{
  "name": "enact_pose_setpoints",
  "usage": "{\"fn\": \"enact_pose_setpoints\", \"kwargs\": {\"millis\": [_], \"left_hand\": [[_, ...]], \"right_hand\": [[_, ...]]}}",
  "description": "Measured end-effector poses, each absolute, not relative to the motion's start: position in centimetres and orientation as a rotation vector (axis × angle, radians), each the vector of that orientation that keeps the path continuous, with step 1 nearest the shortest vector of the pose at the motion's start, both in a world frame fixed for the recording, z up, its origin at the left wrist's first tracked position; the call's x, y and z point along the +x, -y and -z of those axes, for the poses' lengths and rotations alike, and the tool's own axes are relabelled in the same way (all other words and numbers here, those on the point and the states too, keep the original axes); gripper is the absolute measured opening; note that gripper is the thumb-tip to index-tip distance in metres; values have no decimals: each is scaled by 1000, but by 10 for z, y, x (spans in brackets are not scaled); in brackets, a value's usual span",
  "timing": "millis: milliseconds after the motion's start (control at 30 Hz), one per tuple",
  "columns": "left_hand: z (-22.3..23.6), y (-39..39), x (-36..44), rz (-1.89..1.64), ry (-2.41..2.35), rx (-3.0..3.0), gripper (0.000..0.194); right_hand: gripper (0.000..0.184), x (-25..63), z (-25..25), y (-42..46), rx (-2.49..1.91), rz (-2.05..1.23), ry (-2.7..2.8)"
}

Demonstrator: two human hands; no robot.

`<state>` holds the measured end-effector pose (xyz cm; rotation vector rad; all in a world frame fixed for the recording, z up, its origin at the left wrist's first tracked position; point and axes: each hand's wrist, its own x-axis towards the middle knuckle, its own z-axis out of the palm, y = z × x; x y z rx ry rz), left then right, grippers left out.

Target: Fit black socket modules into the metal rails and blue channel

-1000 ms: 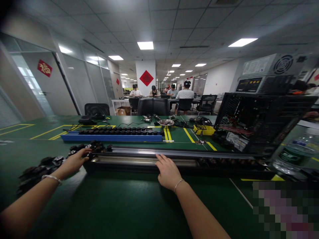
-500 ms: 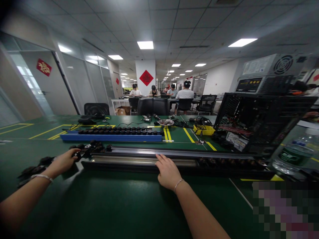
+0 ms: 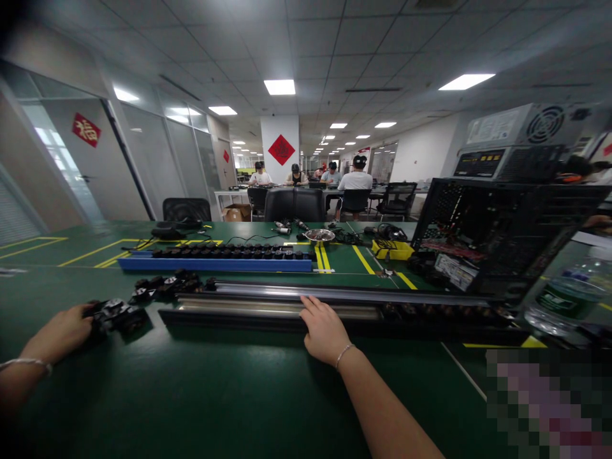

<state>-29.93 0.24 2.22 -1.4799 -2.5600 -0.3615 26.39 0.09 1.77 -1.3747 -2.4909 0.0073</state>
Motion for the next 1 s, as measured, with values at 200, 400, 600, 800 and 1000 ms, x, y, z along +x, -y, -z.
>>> {"fn": "enact_pose_setpoints", "kwargs": {"millis": [200, 400, 600, 800, 1000], "left_hand": [[-26, -4, -296, 68, 2636, -1516, 48], [-26, -13, -254, 154, 2443, -1490, 49], [-24, -25, -140, 507, 1950, -1940, 50], [-3, -15, -17, 652, 1708, -2351, 45], [3, -6, 15, 709, 1712, -2285, 42]], "right_hand": [[42, 264, -17, -1, -1379, 2, 2492], [42, 265, -16, -1, -1379, 10, 2490], [43, 264, -18, -1, -1389, 9, 2507], [44, 265, -17, -1, -1377, -5, 2503], [50, 275, -29, -6, -1357, -128, 2536]]}}
